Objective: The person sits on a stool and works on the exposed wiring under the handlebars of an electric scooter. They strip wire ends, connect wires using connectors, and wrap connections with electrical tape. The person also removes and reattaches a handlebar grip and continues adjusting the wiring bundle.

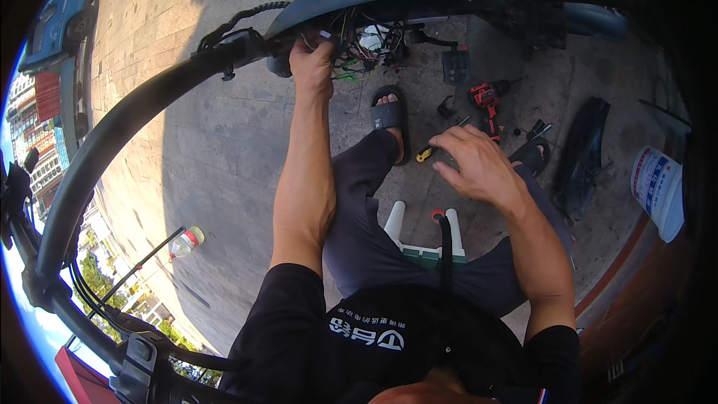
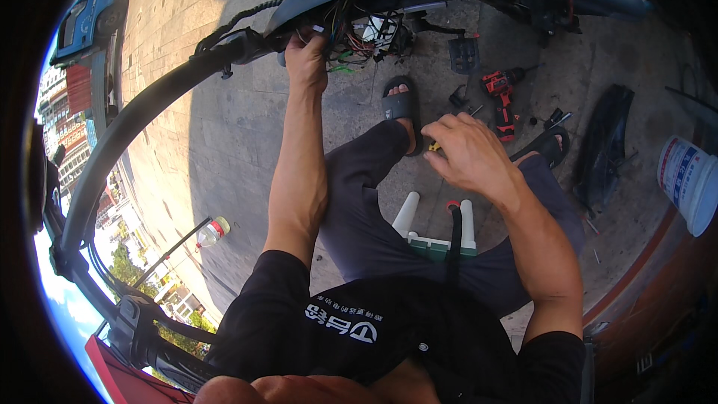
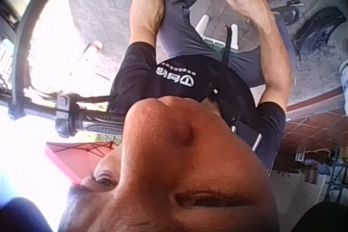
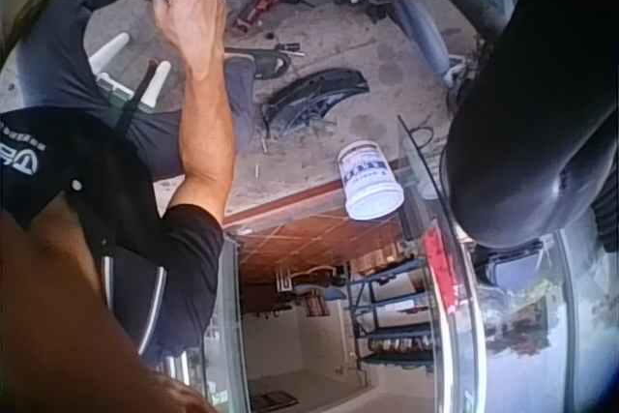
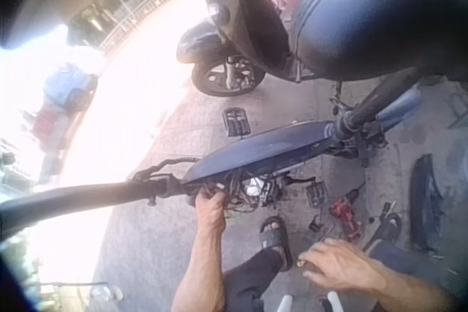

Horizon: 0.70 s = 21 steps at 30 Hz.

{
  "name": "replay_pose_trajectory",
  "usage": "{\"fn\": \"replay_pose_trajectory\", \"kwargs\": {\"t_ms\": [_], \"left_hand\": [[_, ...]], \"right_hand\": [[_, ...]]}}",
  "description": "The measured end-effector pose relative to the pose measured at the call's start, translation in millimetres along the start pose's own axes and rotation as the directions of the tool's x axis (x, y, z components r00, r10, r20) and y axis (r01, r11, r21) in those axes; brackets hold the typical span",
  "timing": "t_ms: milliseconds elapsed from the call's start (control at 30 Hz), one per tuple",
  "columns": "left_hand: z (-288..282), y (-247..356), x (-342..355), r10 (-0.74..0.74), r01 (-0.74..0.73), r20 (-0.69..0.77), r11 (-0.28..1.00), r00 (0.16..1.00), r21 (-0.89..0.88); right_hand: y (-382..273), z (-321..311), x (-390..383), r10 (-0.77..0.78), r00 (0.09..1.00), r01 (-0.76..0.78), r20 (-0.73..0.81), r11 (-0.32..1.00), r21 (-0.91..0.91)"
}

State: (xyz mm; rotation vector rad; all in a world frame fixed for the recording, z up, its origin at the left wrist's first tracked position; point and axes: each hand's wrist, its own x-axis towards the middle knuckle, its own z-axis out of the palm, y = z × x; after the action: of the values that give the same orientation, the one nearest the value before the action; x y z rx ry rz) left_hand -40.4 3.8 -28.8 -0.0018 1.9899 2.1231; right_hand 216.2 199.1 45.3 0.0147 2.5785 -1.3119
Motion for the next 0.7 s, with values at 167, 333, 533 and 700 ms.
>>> {"fn": "replay_pose_trajectory", "kwargs": {"t_ms": [167, 333, 533, 700], "left_hand": [[-0.9, 0.2, 0.7, -0.011, 0.011, -0.005, 1.0, 1.0, -0.01], [-2.2, 1.7, 0.0, -0.031, 0.031, -0.002, 0.999, 1.0, 0.015], [-3.0, -0.6, 2.0, -0.036, 0.036, 0.006, 0.999, 0.999, 0.022], [-5.7, -2.1, 2.5, -0.04, 0.04, 0.008, 0.999, 0.999, -0.019]], "right_hand": [[0.4, 0.4, 0.2, 0.001, 1.0, -0.001, -0.002, 1.0, -0.002], [1.2, 0.6, 0.4, 0.008, 1.0, -0.008, 0.001, 1.0, -0.007], [2.4, 0.9, -0.3, 0.005, 1.0, -0.005, 0.003, 1.0, -0.015], [3.9, 2.5, -0.6, -0.012, 1.0, 0.012, -0.028, 1.0, -0.002]]}}
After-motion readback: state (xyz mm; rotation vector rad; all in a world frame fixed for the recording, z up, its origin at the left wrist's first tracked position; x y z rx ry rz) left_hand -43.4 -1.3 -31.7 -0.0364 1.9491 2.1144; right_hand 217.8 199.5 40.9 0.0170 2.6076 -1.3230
